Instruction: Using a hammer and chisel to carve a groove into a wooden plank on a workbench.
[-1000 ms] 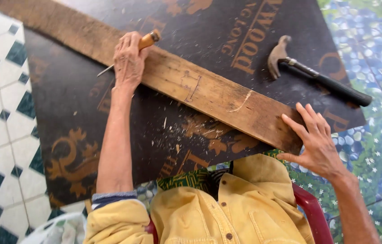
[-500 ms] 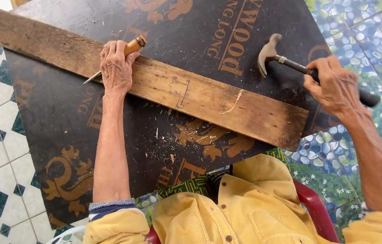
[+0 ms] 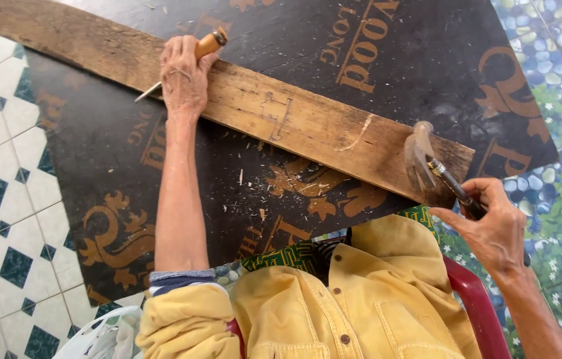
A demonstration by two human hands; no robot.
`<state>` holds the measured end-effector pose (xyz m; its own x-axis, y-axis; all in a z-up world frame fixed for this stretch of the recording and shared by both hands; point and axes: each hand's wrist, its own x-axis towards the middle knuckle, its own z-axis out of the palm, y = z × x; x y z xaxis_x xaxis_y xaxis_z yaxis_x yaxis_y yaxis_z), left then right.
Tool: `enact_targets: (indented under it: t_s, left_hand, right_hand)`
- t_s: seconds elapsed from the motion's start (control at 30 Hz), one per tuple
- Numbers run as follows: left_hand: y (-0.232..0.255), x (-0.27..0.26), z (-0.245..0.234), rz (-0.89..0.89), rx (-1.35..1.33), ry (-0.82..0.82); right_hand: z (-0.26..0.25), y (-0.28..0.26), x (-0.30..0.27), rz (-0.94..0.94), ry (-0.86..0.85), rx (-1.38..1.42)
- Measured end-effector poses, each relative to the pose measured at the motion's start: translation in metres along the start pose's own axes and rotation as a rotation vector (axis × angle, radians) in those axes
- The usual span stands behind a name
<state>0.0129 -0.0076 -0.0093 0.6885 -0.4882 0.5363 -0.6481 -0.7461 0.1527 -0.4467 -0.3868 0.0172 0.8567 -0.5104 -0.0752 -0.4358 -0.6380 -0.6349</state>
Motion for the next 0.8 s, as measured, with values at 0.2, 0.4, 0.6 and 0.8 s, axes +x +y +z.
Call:
enact_targets:
  t_s: [0.2,0.4,0.6,0.8]
  left_hand:
    - [0.001,-0.001,0.003,0.011,0.007,0.017]
    - [0.011,-0.010,0.005,-0.025,0.044,0.085]
    - [0.023,-0.031,0.003,-0.160,0.119,0.115]
    - [0.043,-0.054,-0.007,-0.320,0.194,0.096]
  right_hand:
    - [0.006,0.011,-0.002,-0.128,0.088,-0.151]
    - [0.007,0.065,0.027,-0.337,0.218,-0.566]
    - [-0.008,0.070,0.091,-0.434,0.243,-0.621]
    - [-0.012,0.090,0.164,-0.486,0.136,-0.490]
